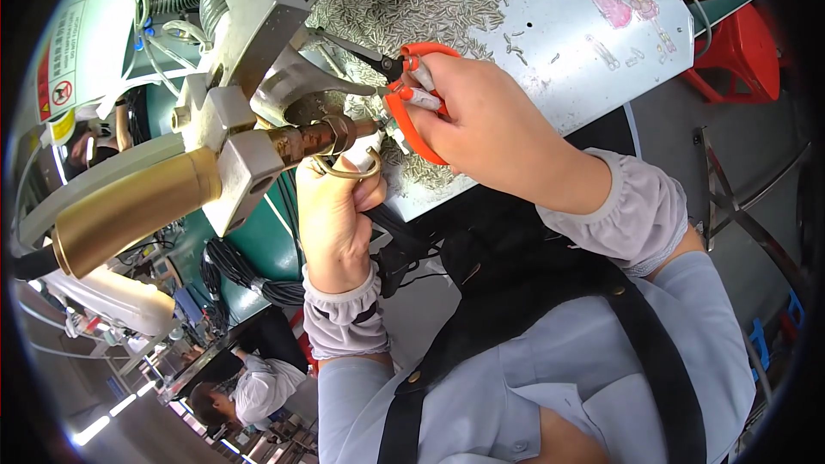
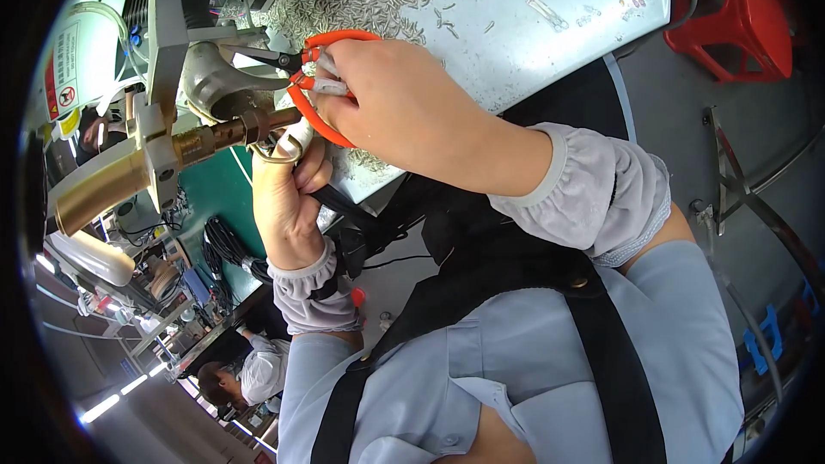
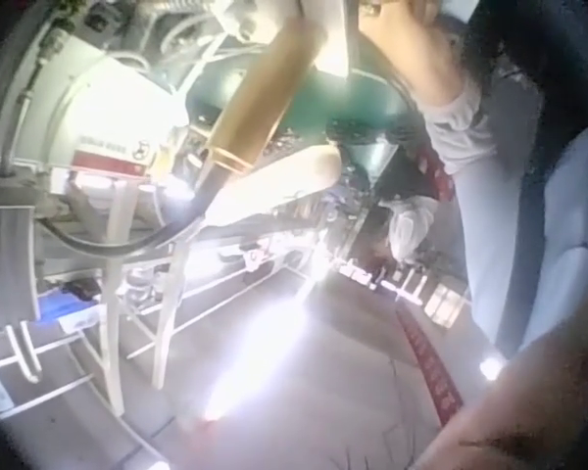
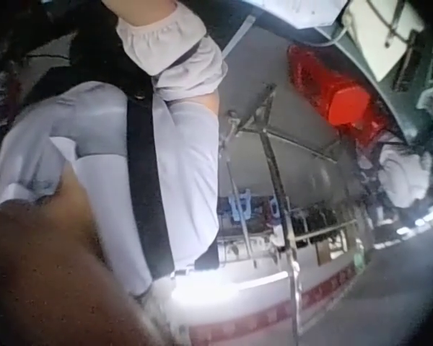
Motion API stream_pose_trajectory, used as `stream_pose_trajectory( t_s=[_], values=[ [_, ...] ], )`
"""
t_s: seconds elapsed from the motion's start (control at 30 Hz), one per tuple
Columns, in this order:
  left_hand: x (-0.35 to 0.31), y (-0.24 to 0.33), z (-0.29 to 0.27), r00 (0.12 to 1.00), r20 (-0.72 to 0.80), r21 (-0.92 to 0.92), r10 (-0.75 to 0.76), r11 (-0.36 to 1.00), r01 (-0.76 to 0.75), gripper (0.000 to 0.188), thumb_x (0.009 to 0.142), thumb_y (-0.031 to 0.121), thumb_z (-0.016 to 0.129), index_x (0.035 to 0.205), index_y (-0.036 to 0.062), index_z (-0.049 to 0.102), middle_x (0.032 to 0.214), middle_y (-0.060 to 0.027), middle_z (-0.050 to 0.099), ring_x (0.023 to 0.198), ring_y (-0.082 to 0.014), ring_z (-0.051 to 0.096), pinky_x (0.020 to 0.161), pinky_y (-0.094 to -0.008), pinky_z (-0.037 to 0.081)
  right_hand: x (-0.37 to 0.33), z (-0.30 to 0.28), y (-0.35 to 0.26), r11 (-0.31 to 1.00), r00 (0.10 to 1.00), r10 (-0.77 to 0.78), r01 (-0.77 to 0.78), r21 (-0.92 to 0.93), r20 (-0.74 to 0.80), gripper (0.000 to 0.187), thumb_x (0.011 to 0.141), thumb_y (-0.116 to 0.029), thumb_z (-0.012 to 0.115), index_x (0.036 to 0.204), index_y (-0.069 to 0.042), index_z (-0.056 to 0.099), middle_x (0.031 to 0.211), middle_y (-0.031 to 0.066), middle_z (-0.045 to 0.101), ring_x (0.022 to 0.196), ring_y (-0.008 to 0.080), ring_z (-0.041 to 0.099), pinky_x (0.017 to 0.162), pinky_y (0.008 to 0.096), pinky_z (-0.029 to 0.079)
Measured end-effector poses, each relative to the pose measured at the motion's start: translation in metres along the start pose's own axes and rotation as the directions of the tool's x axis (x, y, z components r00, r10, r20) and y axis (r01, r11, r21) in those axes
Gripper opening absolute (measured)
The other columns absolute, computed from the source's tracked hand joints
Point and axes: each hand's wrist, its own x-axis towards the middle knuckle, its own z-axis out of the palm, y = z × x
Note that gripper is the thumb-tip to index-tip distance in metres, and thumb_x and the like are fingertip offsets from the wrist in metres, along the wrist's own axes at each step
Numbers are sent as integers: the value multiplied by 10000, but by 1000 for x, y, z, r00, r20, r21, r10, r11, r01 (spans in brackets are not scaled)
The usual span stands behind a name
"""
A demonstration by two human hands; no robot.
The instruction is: The person trims the ends of wires on a connector with shears and places the connector into a machine. After repeating this for each wire in a bundle, the person gathers the bundle and moves it to the side.
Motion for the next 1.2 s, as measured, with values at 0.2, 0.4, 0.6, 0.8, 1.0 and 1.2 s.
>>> stream_pose_trajectory(
  t_s=[0.2,0.4,0.6,0.8,1.0,1.2],
  values=[
    [-8,-1,-3,1000,-12,-9,-3,1000,3,163,752,33,558,894,-24,502,587,11,435,401,-32,287,362,-176,203,-8,4,-5,999,999,49,-49,20,15,190,790,-137,534,698,-4,434,486,88,438,408,171,436,403,295,319],
    [-36,-2,-3,1000,1,-4,15,1000,-15,147,746,9,554,886,-27,528,621,3,455,430,-36,317,379,-179,224,-30,2,-21,998,998,50,-52,44,38,224,810,-155,541,683,-6,433,487,29,433,422,81,417,397,260,318],
    [-89,-15,5,974,-141,130,175,979,-157,113,718,-50,573,829,-34,580,685,-14,495,528,-45,403,454,-178,300,-64,15,-28,970,998,14,-27,241,54,204,811,-165,554,718,-2,475,494,-7,436,427,54,399,397,226,324],
    [-125,-39,8,858,-85,479,507,776,-411,158,672,-97,603,816,-34,599,707,-13,511,588,-51,437,528,-172,332,-82,21,-39,892,992,126,-122,436,18,145,817,-141,547,830,2,559,493,-21,436,411,42,393,404,191,329],
    [-141,-41,6,854,-158,413,496,818,-399,160,666,-97,612,812,-33,601,705,-7,510,593,-47,434,539,-168,327,-101,8,-58,879,985,168,-171,444,46,138,809,-124,552,887,-17,591,473,-28,431,396,41,381,388,203,319],
    [-145,-42,5,843,-210,423,495,823,-378,142,679,-81,610,812,-36,601,696,-5,502,582,-43,423,536,-163,317,-128,2,-57,708,794,-557,607,-361,244,172,758,-138,597,892,-31,590,469,-22,443,395,48,390,376,217,313]
  ],
)
